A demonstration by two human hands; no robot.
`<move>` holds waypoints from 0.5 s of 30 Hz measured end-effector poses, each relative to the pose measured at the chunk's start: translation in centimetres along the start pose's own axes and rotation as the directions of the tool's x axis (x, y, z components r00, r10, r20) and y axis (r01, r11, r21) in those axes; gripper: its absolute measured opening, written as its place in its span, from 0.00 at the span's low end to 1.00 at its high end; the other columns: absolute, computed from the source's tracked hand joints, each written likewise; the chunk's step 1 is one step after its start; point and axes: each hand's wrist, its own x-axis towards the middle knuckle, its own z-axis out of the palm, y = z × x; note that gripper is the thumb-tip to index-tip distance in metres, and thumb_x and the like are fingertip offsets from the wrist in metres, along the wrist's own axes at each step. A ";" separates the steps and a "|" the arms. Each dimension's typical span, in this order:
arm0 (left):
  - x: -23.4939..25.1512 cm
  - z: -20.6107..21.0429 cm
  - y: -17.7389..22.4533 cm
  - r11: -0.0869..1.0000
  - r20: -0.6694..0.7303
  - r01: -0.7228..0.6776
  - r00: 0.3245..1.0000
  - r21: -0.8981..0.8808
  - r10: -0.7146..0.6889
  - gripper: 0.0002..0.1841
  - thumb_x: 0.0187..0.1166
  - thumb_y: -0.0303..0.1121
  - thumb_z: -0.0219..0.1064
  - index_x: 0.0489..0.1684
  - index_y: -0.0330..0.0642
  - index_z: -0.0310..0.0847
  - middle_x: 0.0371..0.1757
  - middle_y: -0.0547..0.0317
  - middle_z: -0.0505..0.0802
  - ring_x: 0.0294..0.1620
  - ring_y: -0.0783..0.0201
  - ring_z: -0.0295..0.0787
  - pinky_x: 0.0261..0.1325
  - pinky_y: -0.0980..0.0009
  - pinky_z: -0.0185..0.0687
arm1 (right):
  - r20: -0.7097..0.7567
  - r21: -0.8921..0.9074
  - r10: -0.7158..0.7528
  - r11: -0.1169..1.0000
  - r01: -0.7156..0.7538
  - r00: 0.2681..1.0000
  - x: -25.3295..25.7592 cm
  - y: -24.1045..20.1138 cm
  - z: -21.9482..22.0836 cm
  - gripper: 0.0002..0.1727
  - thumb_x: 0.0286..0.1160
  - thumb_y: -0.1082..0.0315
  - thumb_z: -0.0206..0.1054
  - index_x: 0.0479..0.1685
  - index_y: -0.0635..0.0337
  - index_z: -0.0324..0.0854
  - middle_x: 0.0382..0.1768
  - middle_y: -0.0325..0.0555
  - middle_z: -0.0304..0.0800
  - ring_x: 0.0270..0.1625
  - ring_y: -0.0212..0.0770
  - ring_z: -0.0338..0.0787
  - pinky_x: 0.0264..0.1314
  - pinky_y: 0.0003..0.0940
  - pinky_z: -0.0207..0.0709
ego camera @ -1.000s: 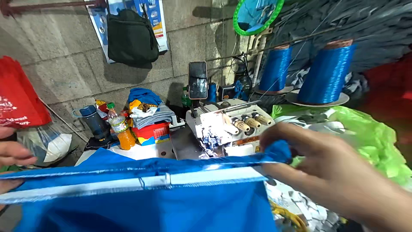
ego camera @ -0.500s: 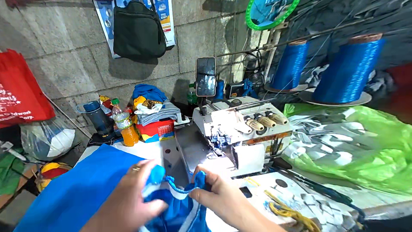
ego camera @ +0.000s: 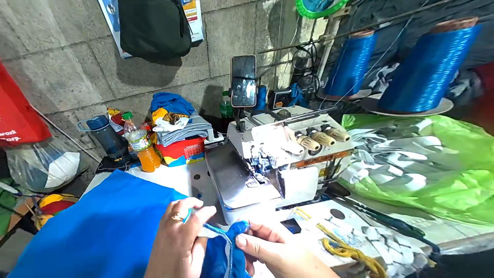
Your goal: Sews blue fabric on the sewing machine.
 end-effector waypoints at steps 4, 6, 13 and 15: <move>-1.2 -1.8 3.9 0.985 -0.028 0.174 0.984 0.001 -0.174 0.08 0.64 0.26 0.70 0.37 0.33 0.82 0.32 0.47 0.87 0.35 0.64 0.83 0.36 0.77 0.76 | -0.108 -0.013 0.014 1.000 -0.015 0.994 -0.1 0.2 1.4 0.10 0.80 0.78 0.59 0.41 0.50 0.82 0.30 0.24 0.91 0.29 0.21 0.89 0.34 0.19 0.84; -2.2 -2.1 4.9 0.969 0.001 0.230 0.973 -0.096 -0.231 0.06 0.66 0.23 0.69 0.34 0.27 0.81 0.26 0.46 0.87 0.26 0.67 0.81 0.29 0.78 0.75 | -0.128 -0.049 -0.009 0.999 0.003 0.992 -0.4 0.3 1.8 0.10 0.81 0.78 0.58 0.45 0.53 0.82 0.31 0.24 0.91 0.29 0.22 0.89 0.33 0.20 0.84; -3.0 -3.0 5.6 0.931 0.170 0.364 0.920 -0.032 -0.354 0.13 0.80 0.32 0.66 0.38 0.27 0.87 0.35 0.39 0.92 0.35 0.53 0.92 0.39 0.60 0.87 | -0.152 -0.032 0.092 0.995 -0.098 0.984 -0.3 0.4 3.1 0.09 0.86 0.75 0.55 0.41 0.54 0.79 0.31 0.30 0.91 0.31 0.28 0.92 0.35 0.26 0.88; -3.0 -2.1 5.3 0.867 0.349 0.496 0.823 -0.054 -0.449 0.17 0.86 0.32 0.59 0.48 0.24 0.88 0.43 0.37 0.94 0.46 0.48 0.94 0.51 0.53 0.88 | -0.088 -0.013 0.101 0.995 -0.103 0.991 -0.5 0.5 3.3 0.11 0.87 0.74 0.52 0.42 0.54 0.80 0.35 0.31 0.92 0.34 0.27 0.92 0.37 0.25 0.87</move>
